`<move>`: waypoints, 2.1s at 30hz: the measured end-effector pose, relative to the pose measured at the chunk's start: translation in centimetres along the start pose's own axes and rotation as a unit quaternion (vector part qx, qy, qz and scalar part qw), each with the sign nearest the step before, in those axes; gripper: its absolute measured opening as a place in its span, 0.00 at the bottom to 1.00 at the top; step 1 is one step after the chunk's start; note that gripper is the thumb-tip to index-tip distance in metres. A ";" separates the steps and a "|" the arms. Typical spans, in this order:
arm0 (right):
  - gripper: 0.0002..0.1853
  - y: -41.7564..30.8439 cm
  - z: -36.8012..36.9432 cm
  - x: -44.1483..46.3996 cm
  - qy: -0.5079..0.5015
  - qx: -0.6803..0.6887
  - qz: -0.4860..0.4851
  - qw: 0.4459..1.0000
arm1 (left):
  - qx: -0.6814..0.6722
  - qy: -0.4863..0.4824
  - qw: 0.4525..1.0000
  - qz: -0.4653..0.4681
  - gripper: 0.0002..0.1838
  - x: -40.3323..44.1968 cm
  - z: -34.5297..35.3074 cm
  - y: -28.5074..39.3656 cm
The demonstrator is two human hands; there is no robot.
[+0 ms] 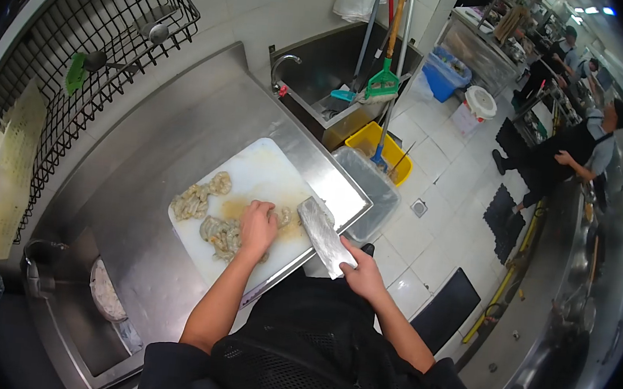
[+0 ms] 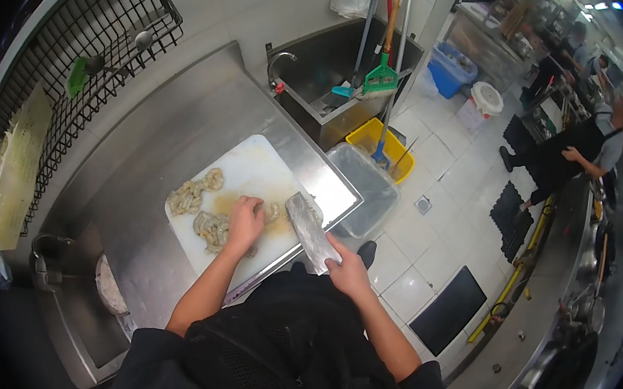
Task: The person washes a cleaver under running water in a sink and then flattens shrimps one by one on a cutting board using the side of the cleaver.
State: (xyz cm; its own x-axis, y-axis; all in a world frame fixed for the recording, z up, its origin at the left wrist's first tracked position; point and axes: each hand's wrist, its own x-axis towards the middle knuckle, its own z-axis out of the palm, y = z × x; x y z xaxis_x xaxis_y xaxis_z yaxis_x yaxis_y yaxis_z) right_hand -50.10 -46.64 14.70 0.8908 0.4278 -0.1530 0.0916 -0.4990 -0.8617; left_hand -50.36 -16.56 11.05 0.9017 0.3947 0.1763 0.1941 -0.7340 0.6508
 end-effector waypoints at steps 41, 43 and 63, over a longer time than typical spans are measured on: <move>0.36 1.5 1.2 -1.1 -0.103 0.063 0.053 0.991 | -0.057 -0.031 0.997 -0.041 0.13 -1.2 2.0 0.4; 0.36 1.1 1.0 -1.5 -0.110 0.070 0.076 0.989 | -0.070 -0.046 0.994 -0.069 0.13 -1.0 1.9 0.8; 0.34 -0.7 -2.5 -1.8 -0.054 0.148 0.112 0.981 | -0.049 -0.163 0.977 0.125 0.08 1.7 -0.7 0.6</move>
State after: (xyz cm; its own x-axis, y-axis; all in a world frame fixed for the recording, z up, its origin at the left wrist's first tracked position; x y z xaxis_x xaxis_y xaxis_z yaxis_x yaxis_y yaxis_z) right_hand -50.69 -48.93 16.80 0.8201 0.4177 -0.3910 -0.2480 -0.3564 -0.9008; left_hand -48.98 -15.94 12.30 0.9946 0.0011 0.1042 -0.0714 -0.7217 0.6885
